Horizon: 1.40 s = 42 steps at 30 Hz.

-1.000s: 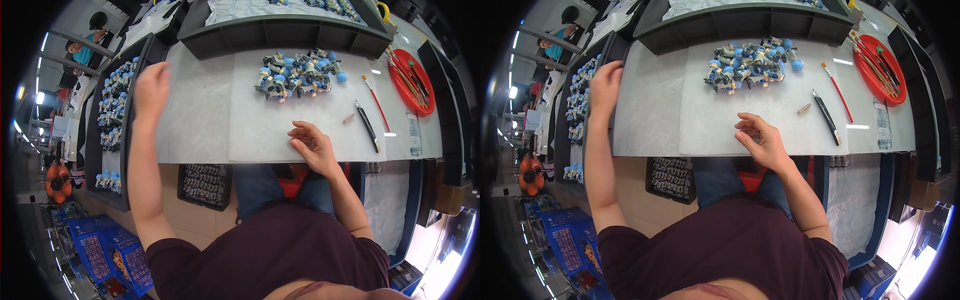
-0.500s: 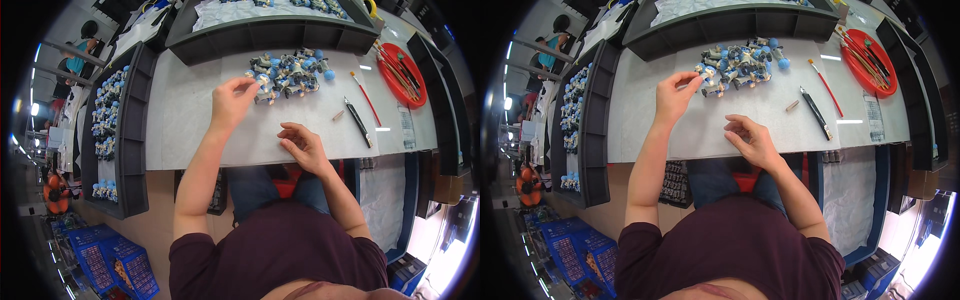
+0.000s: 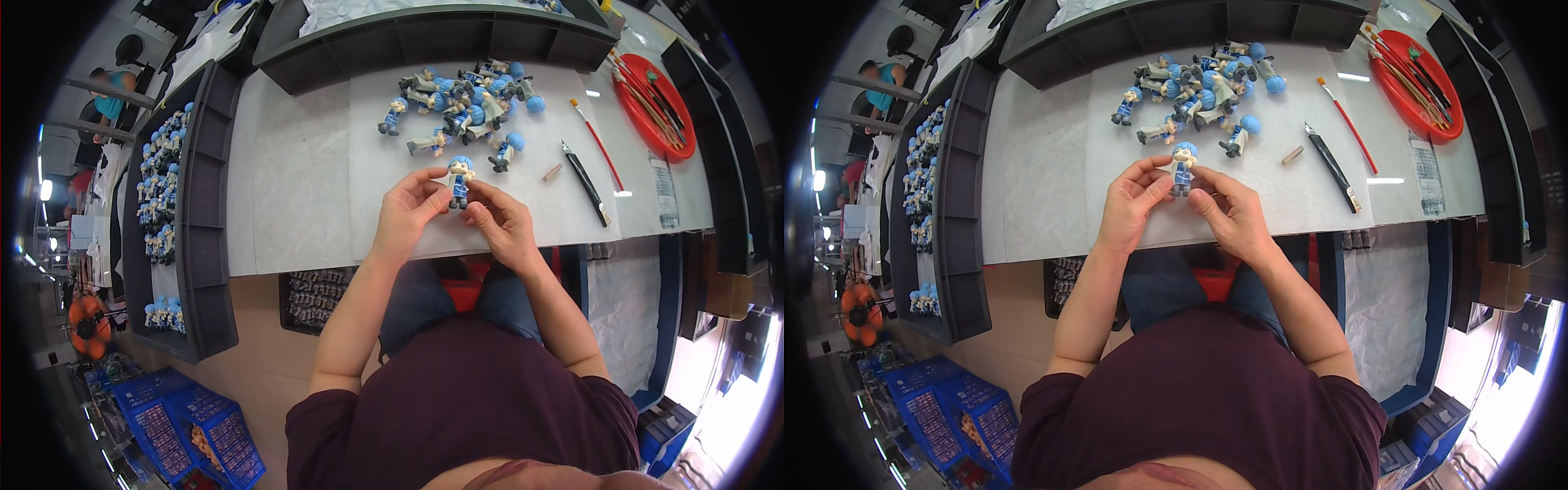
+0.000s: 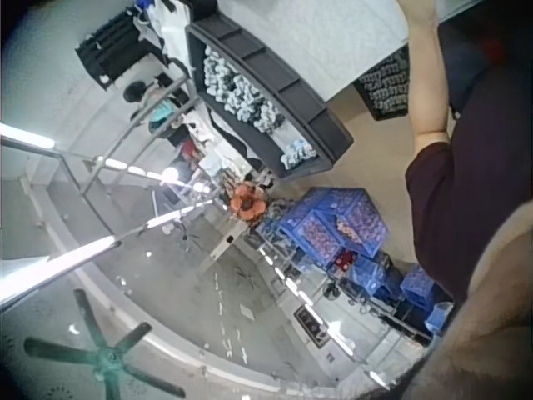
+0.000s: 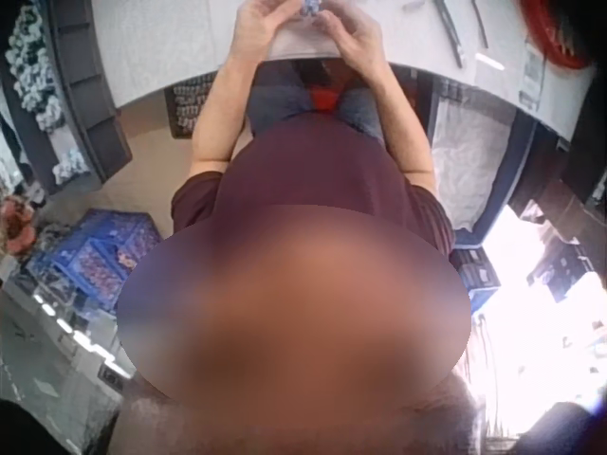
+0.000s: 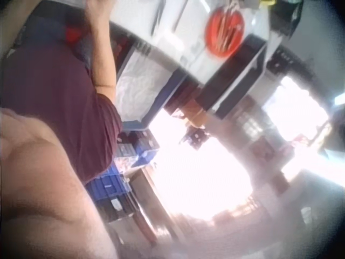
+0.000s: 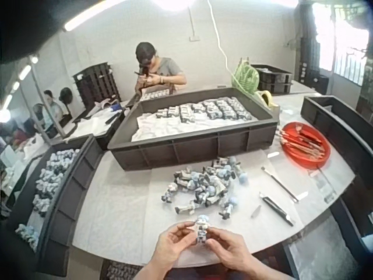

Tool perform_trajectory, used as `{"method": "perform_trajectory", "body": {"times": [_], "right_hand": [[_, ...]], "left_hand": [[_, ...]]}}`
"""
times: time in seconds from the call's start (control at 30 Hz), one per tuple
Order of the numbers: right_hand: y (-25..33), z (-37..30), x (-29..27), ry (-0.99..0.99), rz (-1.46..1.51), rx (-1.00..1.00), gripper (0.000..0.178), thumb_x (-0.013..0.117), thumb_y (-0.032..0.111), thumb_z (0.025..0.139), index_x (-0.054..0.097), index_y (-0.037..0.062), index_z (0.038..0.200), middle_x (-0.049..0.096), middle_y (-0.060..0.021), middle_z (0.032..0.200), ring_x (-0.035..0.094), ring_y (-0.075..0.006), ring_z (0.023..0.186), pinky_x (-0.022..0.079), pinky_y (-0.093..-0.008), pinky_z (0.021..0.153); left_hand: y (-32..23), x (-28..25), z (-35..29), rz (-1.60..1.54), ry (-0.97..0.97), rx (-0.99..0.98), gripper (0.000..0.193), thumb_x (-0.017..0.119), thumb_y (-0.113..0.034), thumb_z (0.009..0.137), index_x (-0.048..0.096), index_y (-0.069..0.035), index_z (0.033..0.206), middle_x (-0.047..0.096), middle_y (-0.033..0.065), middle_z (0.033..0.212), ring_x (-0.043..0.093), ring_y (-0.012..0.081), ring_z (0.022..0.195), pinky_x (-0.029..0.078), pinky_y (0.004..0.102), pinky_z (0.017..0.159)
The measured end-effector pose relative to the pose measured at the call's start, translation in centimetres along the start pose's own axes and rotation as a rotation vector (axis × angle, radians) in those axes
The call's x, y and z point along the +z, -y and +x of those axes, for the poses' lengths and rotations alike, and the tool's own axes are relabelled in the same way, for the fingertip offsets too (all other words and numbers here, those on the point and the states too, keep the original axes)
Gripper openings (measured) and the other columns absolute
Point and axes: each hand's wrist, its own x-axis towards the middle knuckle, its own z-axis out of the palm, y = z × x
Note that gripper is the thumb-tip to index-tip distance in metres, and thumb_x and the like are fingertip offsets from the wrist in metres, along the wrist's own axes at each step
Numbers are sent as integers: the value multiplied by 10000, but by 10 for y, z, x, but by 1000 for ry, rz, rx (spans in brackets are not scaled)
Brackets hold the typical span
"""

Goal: The person assembles small blue and white figurines by hand at a workbench. They pick up individual figurines, attach small red rectangular pieces to their bodies, and place the completed units into a black tray. The process is repeated for multiple figurines throughout the clip.

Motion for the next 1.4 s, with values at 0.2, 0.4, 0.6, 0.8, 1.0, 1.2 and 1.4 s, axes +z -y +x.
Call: {"method": "perform_trajectory", "body": {"times": [0.2,0.4,0.6,0.8,1.0,1.2,1.4], "right_hand": [[8,2,2,57,16,-2,249,530,86,887,569,-26,1106,605,-77,880,578,-116,745,479,-234,650],[3,1,0,66,-120,-136,231,570,28,843,595,-8,1069,616,-79,888,583,-116,745,473,-239,637],[4,0,4,17,-112,-184,256,612,19,812,586,-11,1065,620,-97,934,599,-136,803,489,-249,689],[8,0,6,25,-21,-61,399,616,54,823,475,-2,1192,611,-144,982,602,-165,882,499,-280,762],[8,-1,5,74,-25,-5,407,577,45,846,433,3,1223,610,-149,993,606,-177,898,500,-294,777],[10,-1,5,77,-32,1,400,562,36,852,433,15,1230,611,-144,992,607,-176,889,498,-293,775],[9,-2,5,78,-18,-5,397,562,39,854,435,15,1229,609,-139,993,598,-173,906,489,-292,792]], "left_hand": [[-1,-6,3,-86,39,-114,327,569,-155,875,512,22,1144,603,36,843,551,79,713,479,213,625],[5,-6,0,17,72,32,430,577,-78,854,421,20,1243,565,56,985,557,93,792,486,218,672],[3,-10,-4,-123,124,56,490,545,50,819,394,15,1284,501,94,1164,529,150,1000,448,267,846],[1,-10,-5,-216,83,10,423,500,19,861,415,8,1276,537,94,1129,548,149,983,456,282,850],[5,-10,-4,-248,29,30,341,477,-20,893,469,-2,1233,576,81,1086,572,141,939,470,289,837],[7,-11,-5,-228,22,42,318,481,-33,896,488,-2,1213,579,76,1088,572,138,937,469,288,836],[5,-11,-4,-249,24,26,311,486,-32,893,495,3,1202,582,73,1064,567,135,937,469,287,834]]}}
